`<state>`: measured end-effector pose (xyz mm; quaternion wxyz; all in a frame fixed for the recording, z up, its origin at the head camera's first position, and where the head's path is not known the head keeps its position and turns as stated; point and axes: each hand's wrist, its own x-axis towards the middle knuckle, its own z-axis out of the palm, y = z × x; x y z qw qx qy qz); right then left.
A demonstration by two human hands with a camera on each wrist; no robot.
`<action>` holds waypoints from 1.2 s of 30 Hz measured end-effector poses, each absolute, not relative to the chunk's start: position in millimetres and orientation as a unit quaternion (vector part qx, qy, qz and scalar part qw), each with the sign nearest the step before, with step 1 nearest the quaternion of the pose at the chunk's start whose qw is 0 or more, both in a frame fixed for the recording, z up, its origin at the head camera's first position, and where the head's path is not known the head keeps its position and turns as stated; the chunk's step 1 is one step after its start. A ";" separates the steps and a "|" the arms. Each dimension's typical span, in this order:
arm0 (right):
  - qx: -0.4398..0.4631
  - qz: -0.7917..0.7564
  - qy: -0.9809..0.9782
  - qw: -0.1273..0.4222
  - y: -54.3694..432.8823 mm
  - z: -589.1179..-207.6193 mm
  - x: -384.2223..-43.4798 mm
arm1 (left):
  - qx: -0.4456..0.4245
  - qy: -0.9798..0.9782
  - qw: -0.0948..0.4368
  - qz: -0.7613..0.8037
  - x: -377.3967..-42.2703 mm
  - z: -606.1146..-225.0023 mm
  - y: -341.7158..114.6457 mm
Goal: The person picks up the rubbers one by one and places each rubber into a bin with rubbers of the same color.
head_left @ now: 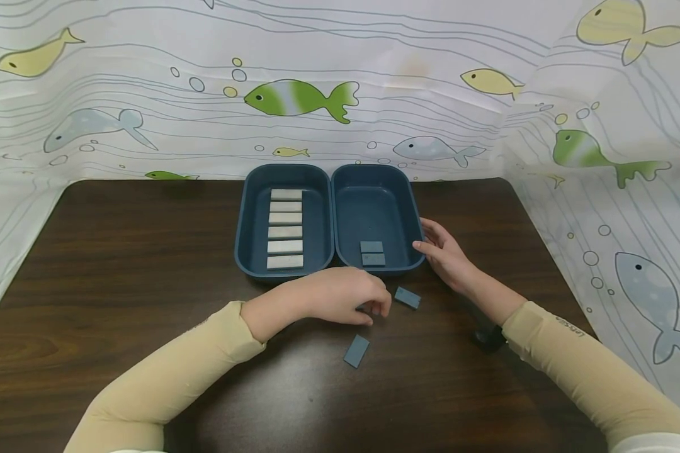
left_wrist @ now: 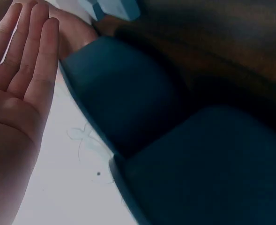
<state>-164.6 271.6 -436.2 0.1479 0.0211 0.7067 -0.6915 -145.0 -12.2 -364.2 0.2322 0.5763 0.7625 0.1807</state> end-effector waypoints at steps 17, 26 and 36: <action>0.019 -0.691 0.707 0.148 272.7 -436.8 -164.3 | 0.576 0.753 0.275 0.160 -137.0 -389.1 -7.1; 0.018 -0.687 0.712 0.147 272.9 -437.2 -165.1 | 0.583 0.743 0.291 0.152 -135.5 -398.4 -8.0; 0.026 -0.680 0.717 0.150 271.6 -435.1 -165.1 | 0.589 0.728 0.312 0.161 -135.2 -403.3 -9.8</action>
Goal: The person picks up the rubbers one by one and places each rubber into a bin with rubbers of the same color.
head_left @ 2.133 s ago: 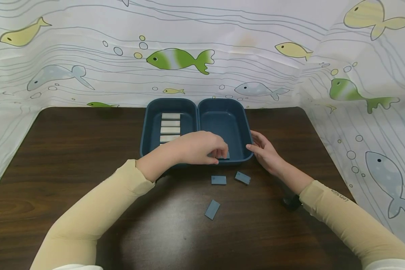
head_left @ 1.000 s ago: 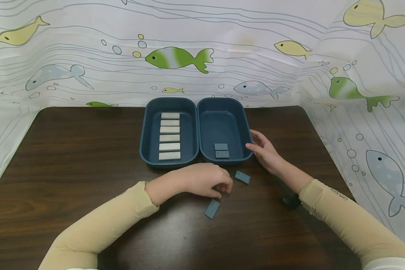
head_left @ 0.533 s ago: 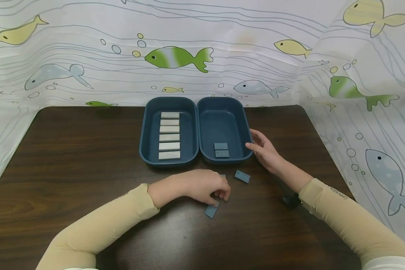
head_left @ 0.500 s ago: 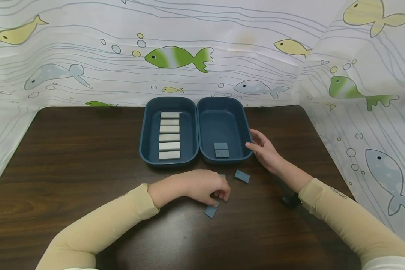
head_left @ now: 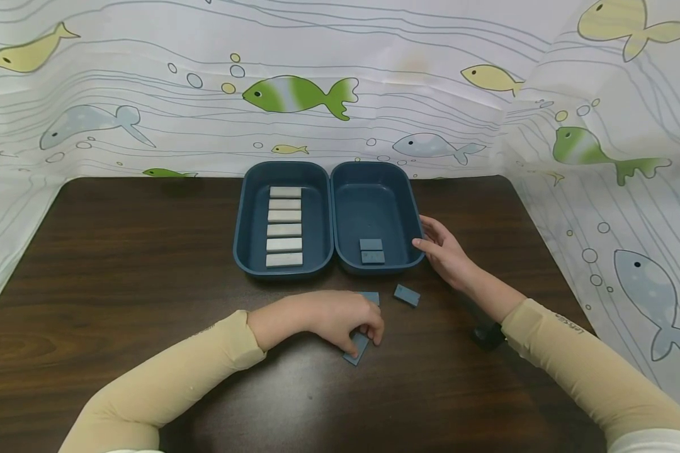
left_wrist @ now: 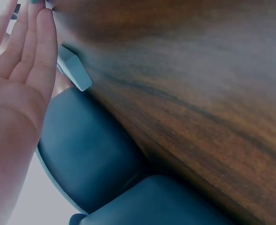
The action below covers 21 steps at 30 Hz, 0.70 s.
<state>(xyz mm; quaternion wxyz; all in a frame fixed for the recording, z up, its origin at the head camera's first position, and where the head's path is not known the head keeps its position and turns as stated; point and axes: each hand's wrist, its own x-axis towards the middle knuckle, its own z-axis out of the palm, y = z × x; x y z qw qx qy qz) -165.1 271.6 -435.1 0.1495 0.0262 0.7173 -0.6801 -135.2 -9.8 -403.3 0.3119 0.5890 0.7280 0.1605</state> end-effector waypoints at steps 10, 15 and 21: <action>0.026 -0.681 0.716 0.152 271.8 -435.0 -165.3 | 0.596 0.726 0.310 0.146 -133.3 -406.0 -11.4; 0.025 -0.678 0.718 0.153 271.9 -435.4 -165.4 | 0.597 0.725 0.310 0.149 -132.9 -405.8 -12.0; 0.029 -0.679 0.717 0.155 271.7 -434.7 -165.6 | 0.595 0.730 0.301 0.147 -132.6 -404.7 -13.3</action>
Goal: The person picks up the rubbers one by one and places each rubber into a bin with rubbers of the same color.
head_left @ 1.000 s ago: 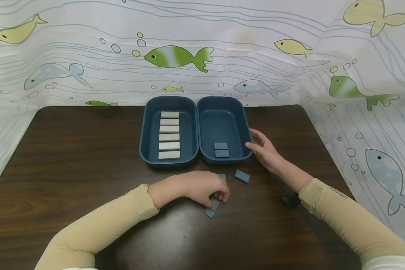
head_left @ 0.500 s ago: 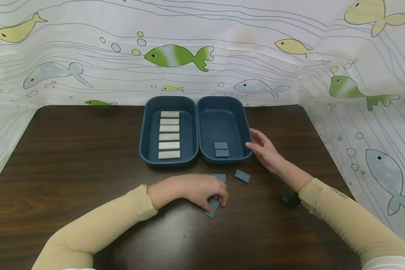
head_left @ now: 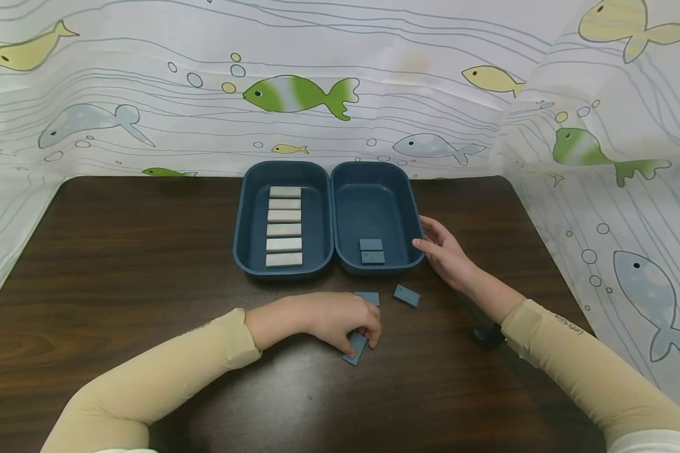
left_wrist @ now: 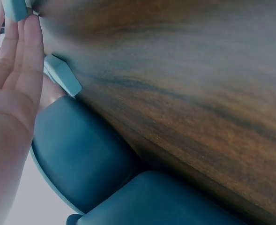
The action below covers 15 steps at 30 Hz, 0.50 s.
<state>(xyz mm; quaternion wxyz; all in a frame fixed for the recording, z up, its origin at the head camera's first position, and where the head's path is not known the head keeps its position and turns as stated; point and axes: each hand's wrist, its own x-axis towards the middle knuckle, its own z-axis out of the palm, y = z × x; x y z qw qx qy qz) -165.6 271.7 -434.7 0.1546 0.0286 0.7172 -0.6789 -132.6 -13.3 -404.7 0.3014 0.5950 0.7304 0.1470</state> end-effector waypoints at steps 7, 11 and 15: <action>0.026 -0.679 0.717 0.154 272.4 -435.3 -165.7 | 0.593 0.733 0.299 0.147 -133.7 -403.7 -14.4; 0.025 -0.680 0.717 0.154 273.1 -435.8 -165.6 | 0.592 0.734 0.300 0.143 -133.9 -402.4 -14.3; 0.022 -0.682 0.715 0.155 273.5 -436.0 -165.4 | 0.596 0.736 0.294 0.125 -133.2 -400.0 -13.5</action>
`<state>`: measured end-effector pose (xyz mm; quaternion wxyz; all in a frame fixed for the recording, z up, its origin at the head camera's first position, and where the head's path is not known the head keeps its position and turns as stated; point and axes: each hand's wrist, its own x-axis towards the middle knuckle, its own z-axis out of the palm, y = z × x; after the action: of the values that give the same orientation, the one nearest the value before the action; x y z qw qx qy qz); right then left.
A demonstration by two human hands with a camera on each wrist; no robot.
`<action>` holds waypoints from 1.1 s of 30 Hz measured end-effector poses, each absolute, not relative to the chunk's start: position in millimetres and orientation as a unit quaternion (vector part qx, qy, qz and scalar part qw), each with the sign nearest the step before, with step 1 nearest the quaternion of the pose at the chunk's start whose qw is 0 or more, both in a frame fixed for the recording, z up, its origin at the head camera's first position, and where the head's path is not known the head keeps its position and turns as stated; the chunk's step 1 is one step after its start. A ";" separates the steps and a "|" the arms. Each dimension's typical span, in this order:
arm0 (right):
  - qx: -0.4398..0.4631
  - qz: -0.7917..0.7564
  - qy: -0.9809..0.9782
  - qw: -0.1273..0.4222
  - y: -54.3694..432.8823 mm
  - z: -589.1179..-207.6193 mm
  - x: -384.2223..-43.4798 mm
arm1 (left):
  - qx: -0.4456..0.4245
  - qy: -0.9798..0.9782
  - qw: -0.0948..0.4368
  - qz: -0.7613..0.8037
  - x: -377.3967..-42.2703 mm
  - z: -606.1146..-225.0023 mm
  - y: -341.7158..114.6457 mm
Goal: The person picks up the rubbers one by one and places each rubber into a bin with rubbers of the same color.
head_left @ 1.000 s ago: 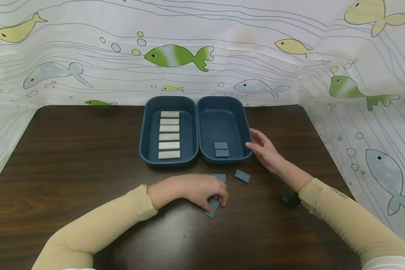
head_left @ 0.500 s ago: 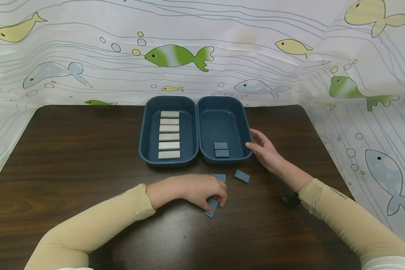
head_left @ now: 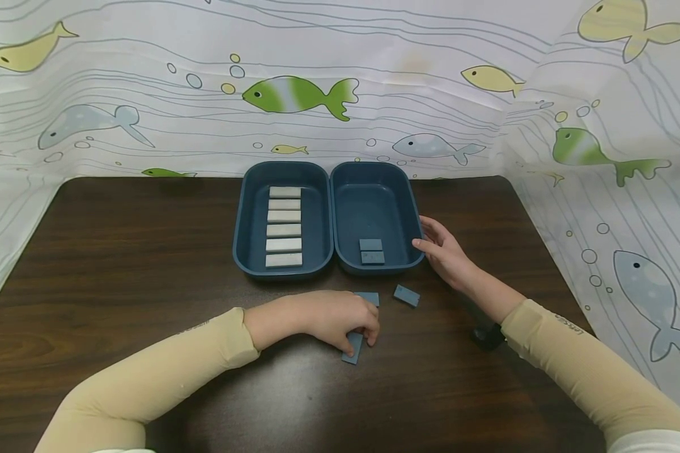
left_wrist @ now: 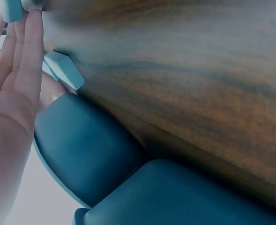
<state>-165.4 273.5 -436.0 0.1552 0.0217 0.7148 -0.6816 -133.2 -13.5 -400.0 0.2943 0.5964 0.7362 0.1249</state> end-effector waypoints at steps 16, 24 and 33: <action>0.019 -0.680 0.716 0.156 273.1 -435.0 -164.5 | 0.591 0.744 0.300 0.088 -134.4 -389.7 -15.3; 0.021 -0.680 0.716 0.153 273.2 -434.3 -164.1 | 0.590 0.748 0.293 0.078 -133.0 -382.7 -19.1; 0.022 -0.678 0.718 0.153 272.2 -433.8 -163.4 | 0.577 0.758 0.289 0.096 -137.7 -375.1 -22.0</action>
<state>-163.4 272.2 -433.8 0.1526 0.0224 0.7183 -0.6785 -137.7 -22.0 -375.1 0.2887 0.5772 0.7579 0.0955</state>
